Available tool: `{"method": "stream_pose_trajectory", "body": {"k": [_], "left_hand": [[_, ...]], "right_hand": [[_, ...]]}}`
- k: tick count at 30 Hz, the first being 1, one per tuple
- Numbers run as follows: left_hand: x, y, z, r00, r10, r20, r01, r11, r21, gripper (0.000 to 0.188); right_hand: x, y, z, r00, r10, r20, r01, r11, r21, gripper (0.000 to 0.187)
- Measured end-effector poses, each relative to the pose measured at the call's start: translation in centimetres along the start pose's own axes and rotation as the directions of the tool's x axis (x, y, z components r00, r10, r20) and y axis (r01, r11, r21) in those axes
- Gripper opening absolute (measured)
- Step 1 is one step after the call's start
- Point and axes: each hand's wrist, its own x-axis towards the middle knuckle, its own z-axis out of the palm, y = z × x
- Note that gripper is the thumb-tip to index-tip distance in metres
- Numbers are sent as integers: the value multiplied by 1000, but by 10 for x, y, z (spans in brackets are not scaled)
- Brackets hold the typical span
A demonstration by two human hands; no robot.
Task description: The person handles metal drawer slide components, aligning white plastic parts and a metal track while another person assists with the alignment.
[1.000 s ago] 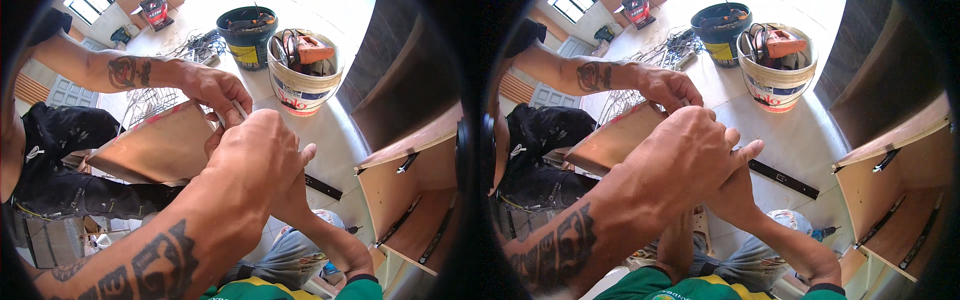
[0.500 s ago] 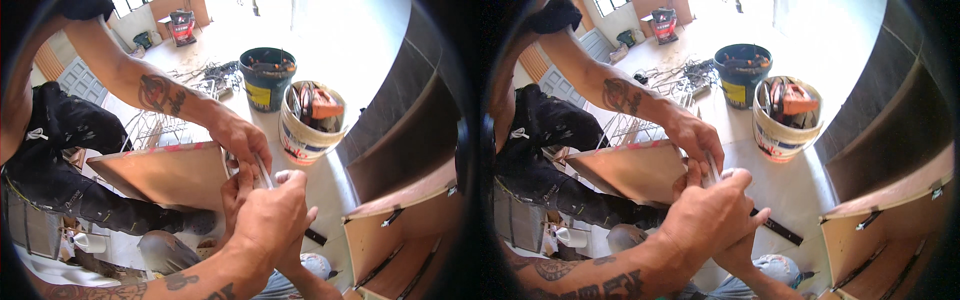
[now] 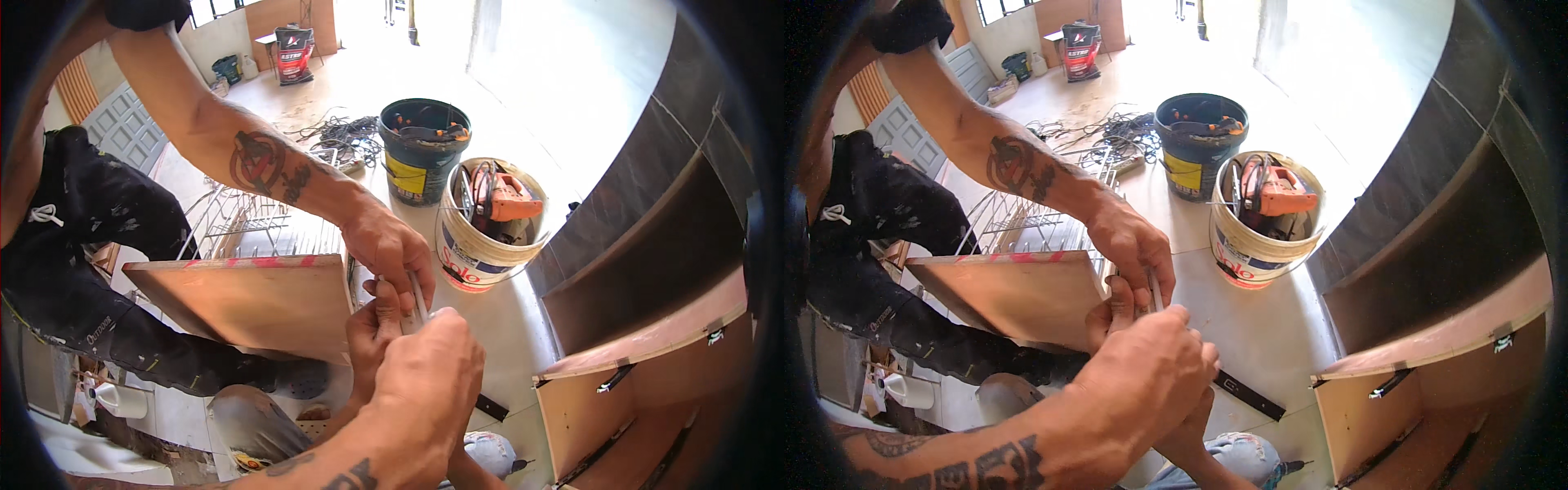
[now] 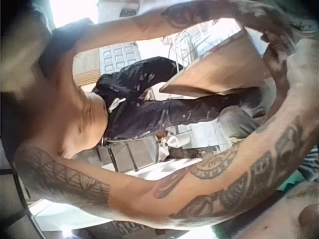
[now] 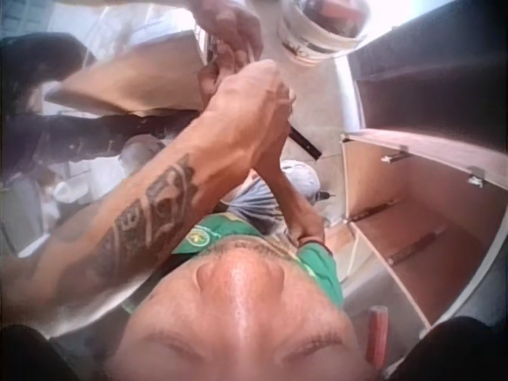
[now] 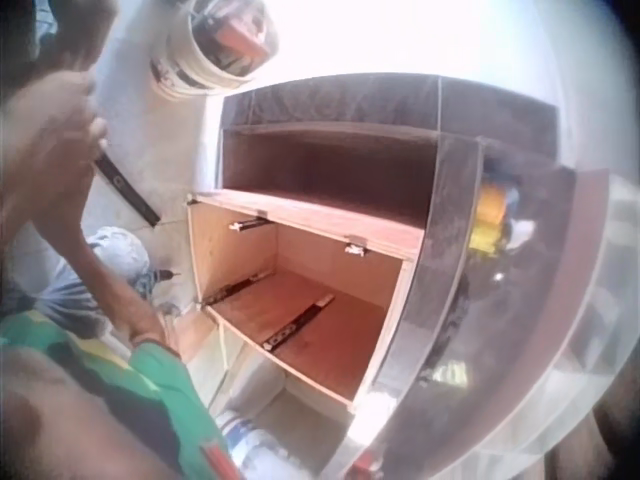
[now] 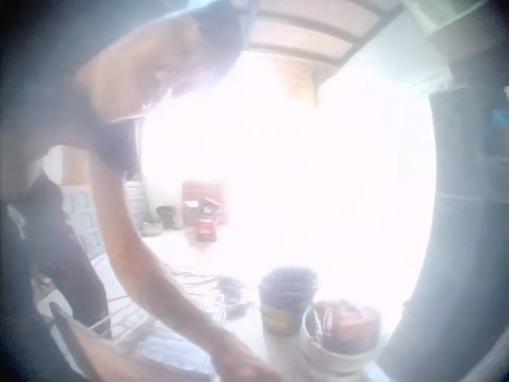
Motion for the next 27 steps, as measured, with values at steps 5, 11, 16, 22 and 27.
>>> {"method": "stream_pose_trajectory", "body": {"k": [5,11,16,22,27], "left_hand": [[-3,-2,-29,995,101,15,-101,993,55,13],[0,-8,-109,789,597,147,-612,785,93,21],[13,-27,-70,700,712,47,-714,699,39,11],[20,-32,-57,678,735,18,-735,677,46,8],[13,-33,-73,679,724,125,-726,687,-35,9]], "right_hand": [[2,57,-3,936,-350,36,305,860,410,20],[3,102,-7,916,-399,49,288,735,614,14],[5,128,13,832,-551,57,361,618,699,18],[2,122,18,867,-495,65,273,579,768,12],[-10,114,9,854,-519,46,299,561,772,9]]}}
